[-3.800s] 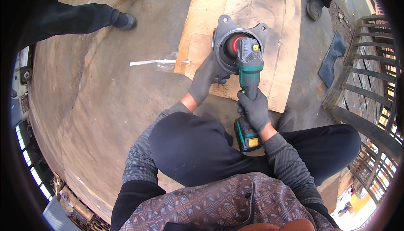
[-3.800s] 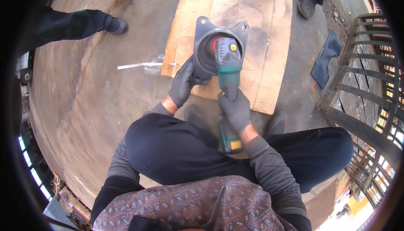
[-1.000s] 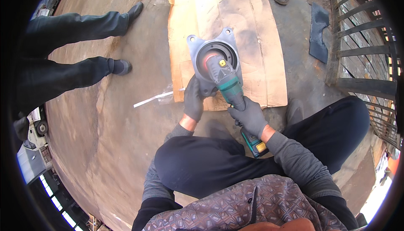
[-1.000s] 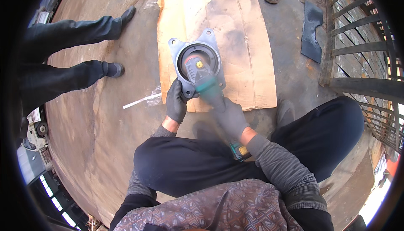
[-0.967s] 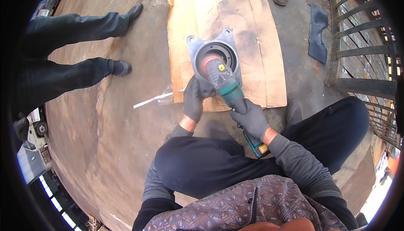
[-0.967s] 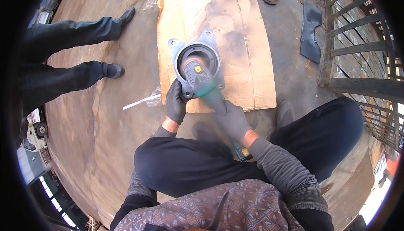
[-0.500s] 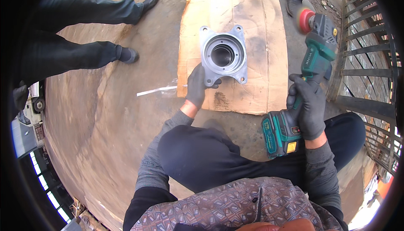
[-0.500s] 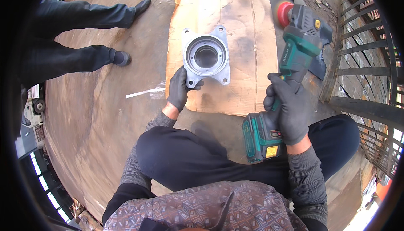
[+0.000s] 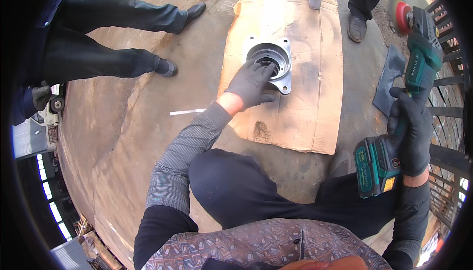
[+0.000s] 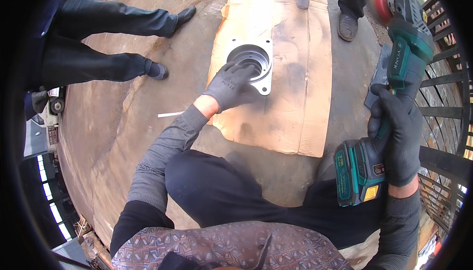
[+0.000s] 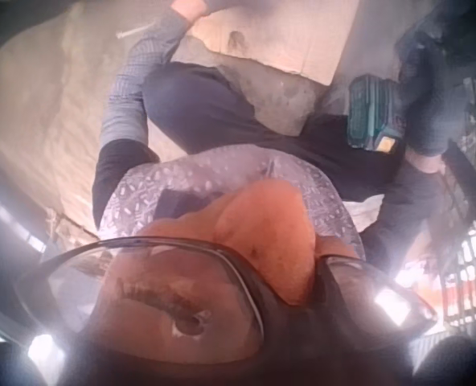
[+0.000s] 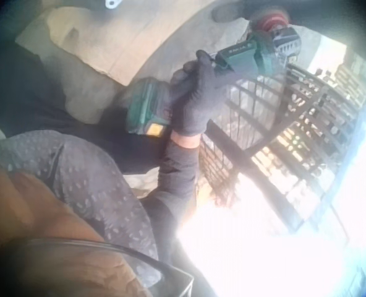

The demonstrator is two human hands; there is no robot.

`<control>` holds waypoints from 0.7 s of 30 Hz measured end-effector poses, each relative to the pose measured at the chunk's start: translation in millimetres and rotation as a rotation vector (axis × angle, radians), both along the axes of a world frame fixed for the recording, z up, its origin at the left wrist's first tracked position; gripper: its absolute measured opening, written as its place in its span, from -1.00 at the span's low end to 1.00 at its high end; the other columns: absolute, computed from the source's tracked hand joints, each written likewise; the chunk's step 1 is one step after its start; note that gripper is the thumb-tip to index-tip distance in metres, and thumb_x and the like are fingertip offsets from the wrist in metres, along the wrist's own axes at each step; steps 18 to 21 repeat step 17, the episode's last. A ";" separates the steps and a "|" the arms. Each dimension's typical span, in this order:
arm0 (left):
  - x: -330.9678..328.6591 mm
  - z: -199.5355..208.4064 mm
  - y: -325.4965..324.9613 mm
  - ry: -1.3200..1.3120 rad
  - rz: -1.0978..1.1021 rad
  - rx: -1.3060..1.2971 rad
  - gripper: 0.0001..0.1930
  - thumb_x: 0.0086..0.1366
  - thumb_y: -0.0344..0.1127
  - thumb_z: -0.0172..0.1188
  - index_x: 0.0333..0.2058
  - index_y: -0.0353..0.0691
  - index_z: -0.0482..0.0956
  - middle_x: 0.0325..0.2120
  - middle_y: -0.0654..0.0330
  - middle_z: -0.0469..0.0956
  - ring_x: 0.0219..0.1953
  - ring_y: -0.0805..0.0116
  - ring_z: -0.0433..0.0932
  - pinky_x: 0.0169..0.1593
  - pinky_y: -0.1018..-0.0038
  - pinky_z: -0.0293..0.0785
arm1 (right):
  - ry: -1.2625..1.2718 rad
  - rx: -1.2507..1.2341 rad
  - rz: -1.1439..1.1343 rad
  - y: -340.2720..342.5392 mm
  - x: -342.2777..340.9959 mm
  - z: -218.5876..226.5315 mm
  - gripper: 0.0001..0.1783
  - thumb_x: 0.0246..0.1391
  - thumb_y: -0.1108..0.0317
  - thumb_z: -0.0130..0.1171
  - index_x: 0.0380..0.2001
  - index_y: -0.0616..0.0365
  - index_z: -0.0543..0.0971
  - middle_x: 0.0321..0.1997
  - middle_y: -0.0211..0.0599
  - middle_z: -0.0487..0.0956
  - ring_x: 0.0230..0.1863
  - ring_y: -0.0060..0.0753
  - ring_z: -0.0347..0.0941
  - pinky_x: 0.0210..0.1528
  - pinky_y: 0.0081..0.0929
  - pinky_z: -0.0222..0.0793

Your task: The person picks up a metal part from a workbench, carries it to a cardboard sheet on the ground, and uses a cordless angle grinder to grind the inner surface of the part. The person repositions the part several times to grind different areas.

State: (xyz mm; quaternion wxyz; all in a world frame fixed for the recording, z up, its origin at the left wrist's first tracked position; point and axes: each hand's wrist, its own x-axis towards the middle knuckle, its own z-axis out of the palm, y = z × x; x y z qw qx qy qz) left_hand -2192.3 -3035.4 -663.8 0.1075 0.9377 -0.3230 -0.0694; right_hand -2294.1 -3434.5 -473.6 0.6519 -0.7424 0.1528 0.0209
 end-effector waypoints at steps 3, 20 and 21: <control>40.6 -9.0 -16.1 0.051 0.116 0.125 -0.37 0.21 0.09 0.49 0.14 -0.19 0.62 -0.05 0.01 0.74 0.18 0.02 0.64 0.41 0.14 0.35 | 0.053 0.072 -0.029 4.3 -3.0 1.4 -0.53 0.46 0.15 0.17 0.09 0.44 0.60 -0.44 -0.46 0.51 -0.58 -0.65 0.38 -0.49 -0.64 0.28; 164.4 37.0 -42.4 0.064 0.244 0.034 -0.11 0.40 0.23 0.21 0.58 -0.03 0.23 0.37 -0.13 0.52 0.41 -0.06 0.49 0.56 0.25 0.20 | 0.235 0.287 -0.046 -13.6 3.1 -4.7 -0.58 0.36 0.21 0.31 0.09 0.35 0.62 -0.43 -0.36 0.60 -0.54 -0.55 0.53 -0.48 -0.56 0.44; 164.4 37.0 -42.4 0.064 0.244 0.034 -0.11 0.40 0.23 0.21 0.58 -0.03 0.23 0.37 -0.13 0.52 0.41 -0.06 0.49 0.56 0.25 0.20 | 0.235 0.287 -0.046 -13.6 3.1 -4.7 -0.58 0.36 0.21 0.31 0.09 0.35 0.62 -0.43 -0.36 0.60 -0.54 -0.55 0.53 -0.48 -0.56 0.44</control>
